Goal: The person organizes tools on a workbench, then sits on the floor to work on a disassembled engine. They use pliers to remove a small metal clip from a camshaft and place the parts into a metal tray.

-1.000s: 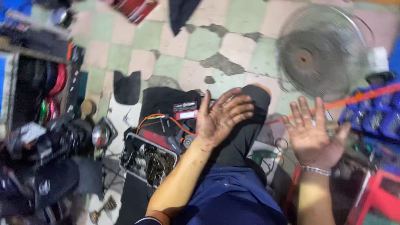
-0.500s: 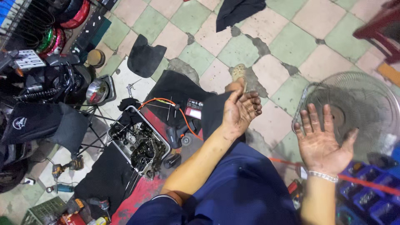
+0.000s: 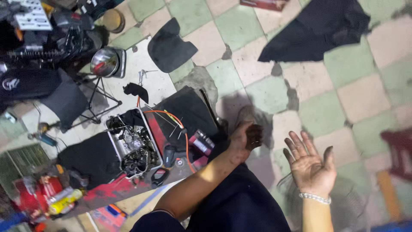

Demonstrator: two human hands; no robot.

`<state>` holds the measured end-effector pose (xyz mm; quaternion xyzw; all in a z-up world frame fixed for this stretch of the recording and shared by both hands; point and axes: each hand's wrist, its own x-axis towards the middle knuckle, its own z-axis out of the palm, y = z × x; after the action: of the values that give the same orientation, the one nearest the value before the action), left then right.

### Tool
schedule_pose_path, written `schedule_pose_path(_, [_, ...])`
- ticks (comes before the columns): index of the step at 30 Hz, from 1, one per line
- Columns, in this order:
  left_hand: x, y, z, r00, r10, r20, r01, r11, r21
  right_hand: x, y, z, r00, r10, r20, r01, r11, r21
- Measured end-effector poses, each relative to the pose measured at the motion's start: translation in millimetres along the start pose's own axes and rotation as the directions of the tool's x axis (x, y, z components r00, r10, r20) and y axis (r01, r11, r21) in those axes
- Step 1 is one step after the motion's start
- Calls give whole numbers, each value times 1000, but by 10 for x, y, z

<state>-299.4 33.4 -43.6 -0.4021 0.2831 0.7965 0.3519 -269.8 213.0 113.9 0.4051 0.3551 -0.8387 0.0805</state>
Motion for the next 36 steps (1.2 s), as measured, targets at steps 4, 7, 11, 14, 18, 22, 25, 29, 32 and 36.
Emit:
schedule_pose_path(4, [54,586,318,995,91,-30,-95,982,-161,582,-484,695,990,113,88,-101,986,-133])
schedule_pose_path(7, [157,944,440,988,157,-2,-152,957,-246,966,-686,1090,975,167,148,-132,966,-223])
schedule_pose_path(11, [161,1332,539,972,233,-12,-226,929,-293,1272,-783,1459,955,206,212,-128,935,-332])
schedule_pose_path(14, [-9,1646,535,934,354,-39,-350,889,-294,1528,-758,1736,941,225,251,-120,920,-373])
schedule_pose_path(18, [-249,2086,304,854,496,-153,-506,730,-459,1884,-556,2220,871,341,353,-175,888,-426])
schedule_pose_path(22, [-406,2515,40,739,602,-300,-657,550,-515,2215,-340,2947,764,506,400,-190,769,-611])
schedule_pose_path(25, [-407,2997,-131,655,640,-403,-735,416,-536,2490,-68,3686,701,624,344,-175,619,-766])
schedule_pose_path(29, [-362,3610,-212,586,634,-504,-795,330,-510,2851,214,4587,512,802,307,-149,435,-888])
schedule_pose_path(32, [-468,4149,-215,465,688,-557,-849,169,-500,2961,446,5415,422,879,222,-55,269,-961])
schedule_pose_path(36, [-631,4430,-355,296,638,-711,-898,-66,-434,2874,995,6268,306,948,91,138,50,-989])
